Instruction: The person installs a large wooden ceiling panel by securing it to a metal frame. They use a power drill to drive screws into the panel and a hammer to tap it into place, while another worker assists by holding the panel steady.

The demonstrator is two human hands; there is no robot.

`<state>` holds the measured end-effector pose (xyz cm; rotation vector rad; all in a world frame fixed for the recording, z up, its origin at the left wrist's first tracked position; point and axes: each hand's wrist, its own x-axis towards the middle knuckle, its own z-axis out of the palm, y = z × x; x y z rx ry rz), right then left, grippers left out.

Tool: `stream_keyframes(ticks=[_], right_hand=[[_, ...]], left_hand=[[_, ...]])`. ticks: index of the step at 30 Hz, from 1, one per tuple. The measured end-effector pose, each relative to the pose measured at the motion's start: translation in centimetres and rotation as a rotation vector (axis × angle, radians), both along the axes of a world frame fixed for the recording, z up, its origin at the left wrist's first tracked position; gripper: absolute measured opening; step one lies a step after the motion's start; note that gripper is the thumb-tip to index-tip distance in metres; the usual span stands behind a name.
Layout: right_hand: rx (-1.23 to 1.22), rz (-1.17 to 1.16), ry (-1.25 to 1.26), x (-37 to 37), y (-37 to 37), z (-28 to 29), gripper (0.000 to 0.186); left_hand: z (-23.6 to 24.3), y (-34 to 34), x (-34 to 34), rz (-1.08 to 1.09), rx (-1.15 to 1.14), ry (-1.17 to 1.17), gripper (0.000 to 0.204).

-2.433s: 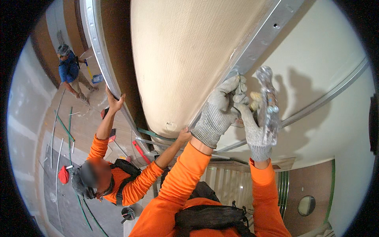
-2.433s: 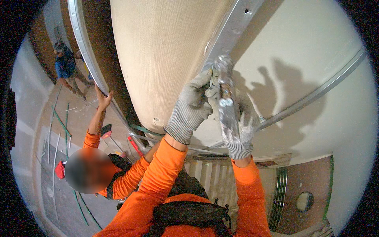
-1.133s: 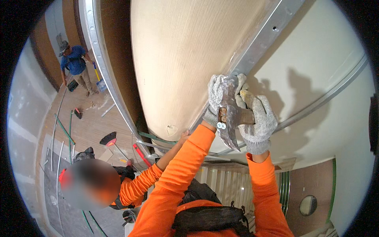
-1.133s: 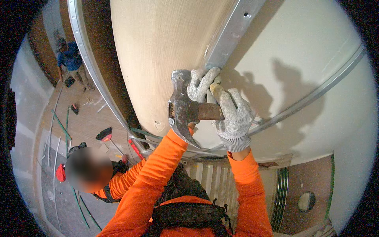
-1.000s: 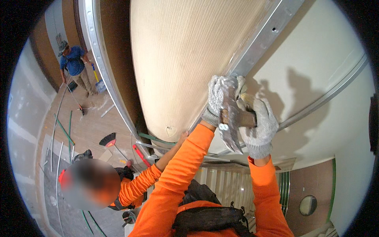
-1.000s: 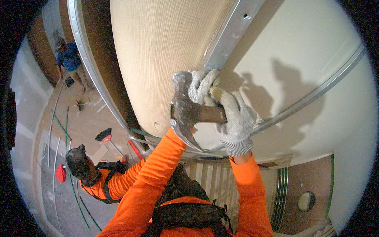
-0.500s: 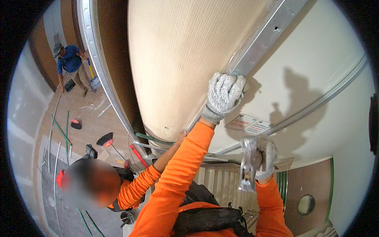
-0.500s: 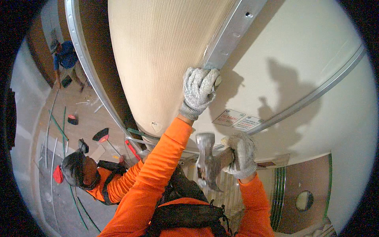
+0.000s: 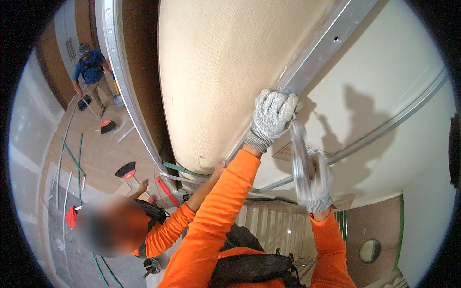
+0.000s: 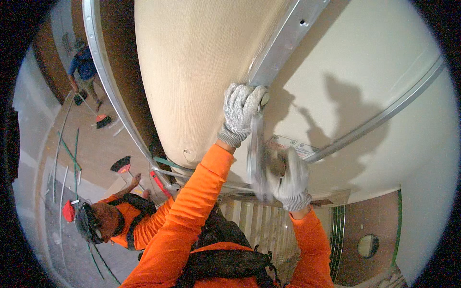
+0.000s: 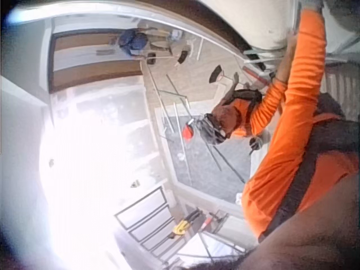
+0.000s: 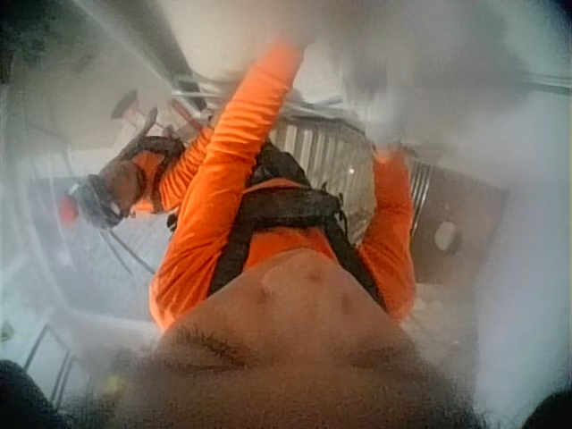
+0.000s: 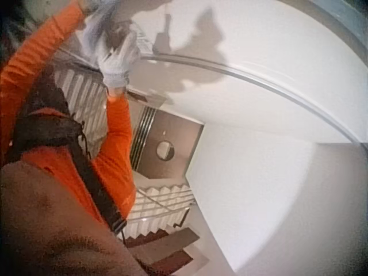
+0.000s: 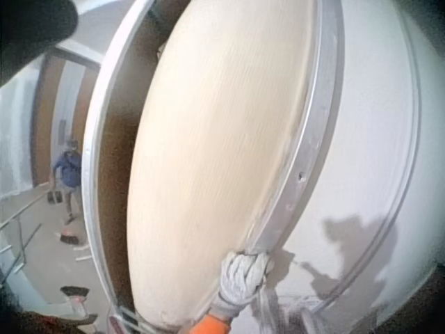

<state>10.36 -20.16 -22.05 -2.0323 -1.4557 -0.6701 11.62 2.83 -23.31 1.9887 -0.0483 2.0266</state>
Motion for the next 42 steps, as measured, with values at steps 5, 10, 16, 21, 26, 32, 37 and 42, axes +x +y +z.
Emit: stream_keyframes(ticks=[5, 10, 16, 21, 26, 32, 37, 42], right_hand=[[-0.078, 0.171, -0.089, -2.1, -0.8, 2.3, 0.057], [-0.037, 0.016, 0.112, -0.1, 1.2, 1.2, 0.041], [-0.083, 0.104, 0.143, -1.0, -2.0, 0.6, 0.037], [-0.091, -0.118, 0.001, -0.2, 1.4, 0.0, 0.029], [-0.187, 0.119, 0.229, 0.0, -2.3, -1.6, 0.026], [-0.060, 0.005, -0.145, -0.7, 2.2, 0.5, 0.041], [-0.092, -0.044, 0.036, -0.4, 1.7, -0.3, 0.059], [-0.101, 0.135, -0.052, 0.4, 0.9, 0.0, 0.057]], left_hand=[[0.3, 0.3, -0.6, 0.028, 0.022, -0.013, 0.045], [0.3, 0.3, -0.6, -0.013, -0.003, 0.020, 0.040], [0.2, 0.6, -0.3, 0.007, 0.005, -0.004, 0.043], [-0.3, 1.3, -0.6, -0.045, -0.017, 0.050, 0.046], [-0.6, 1.1, -0.1, 0.027, 0.000, 0.028, 0.050], [-0.5, 2.1, 0.5, 0.020, 0.019, 0.046, 0.048], [-0.8, 1.6, 0.3, 0.053, 0.048, -0.002, 0.043], [-0.9, 1.2, 0.5, 0.033, 0.001, 0.021, 0.043]])
